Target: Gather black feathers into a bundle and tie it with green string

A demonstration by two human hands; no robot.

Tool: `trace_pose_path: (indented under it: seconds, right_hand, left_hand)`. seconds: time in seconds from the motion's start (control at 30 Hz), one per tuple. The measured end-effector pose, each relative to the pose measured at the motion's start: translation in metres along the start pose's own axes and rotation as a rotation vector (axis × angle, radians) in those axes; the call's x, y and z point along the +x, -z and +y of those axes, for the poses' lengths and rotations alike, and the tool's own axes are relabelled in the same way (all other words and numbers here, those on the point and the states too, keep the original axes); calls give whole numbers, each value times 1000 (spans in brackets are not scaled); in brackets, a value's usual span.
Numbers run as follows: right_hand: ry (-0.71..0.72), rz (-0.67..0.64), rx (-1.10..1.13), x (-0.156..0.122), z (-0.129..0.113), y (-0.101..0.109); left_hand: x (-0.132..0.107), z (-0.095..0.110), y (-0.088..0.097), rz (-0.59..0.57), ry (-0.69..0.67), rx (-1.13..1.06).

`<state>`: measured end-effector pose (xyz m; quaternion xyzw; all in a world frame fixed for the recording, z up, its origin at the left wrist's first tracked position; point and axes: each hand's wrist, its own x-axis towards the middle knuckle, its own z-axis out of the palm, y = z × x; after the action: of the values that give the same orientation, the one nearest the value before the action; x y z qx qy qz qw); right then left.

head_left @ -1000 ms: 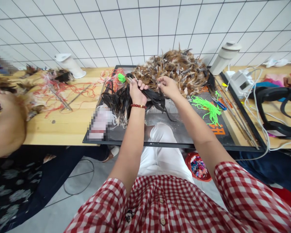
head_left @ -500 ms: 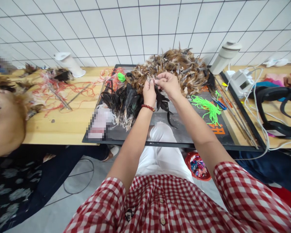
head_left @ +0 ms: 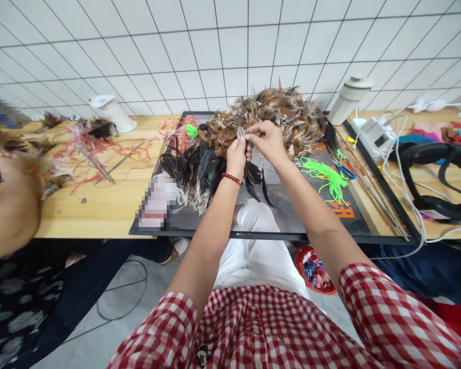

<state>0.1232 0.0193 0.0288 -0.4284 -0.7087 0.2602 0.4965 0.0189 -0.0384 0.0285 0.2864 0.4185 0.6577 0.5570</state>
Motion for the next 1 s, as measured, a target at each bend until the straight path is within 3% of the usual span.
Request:
trace_pose_path:
  seconds: [0.1, 0.23, 0.37, 0.5, 0.7, 1.0]
  right_hand:
    - [91, -36, 22, 0, -1, 6]
    - [164, -215, 125, 1, -4, 17]
    - [115, -428, 215, 4, 2, 30]
    - [160, -515, 261, 6, 4, 40]
    - [155, -562, 244, 3, -5, 44]
    - [-14, -461, 355, -1, -10, 31]
  left_hand:
    - [-5, 7, 1, -120, 96, -22]
    - [-9, 10, 0, -234, 175, -39]
    - [-12, 10, -3, -272, 239, -63]
    - [-14, 13, -4, -277, 279, -76]
    - [-18, 16, -6, -265, 296, -65]
    - [-21, 15, -6, -260, 245, -9]
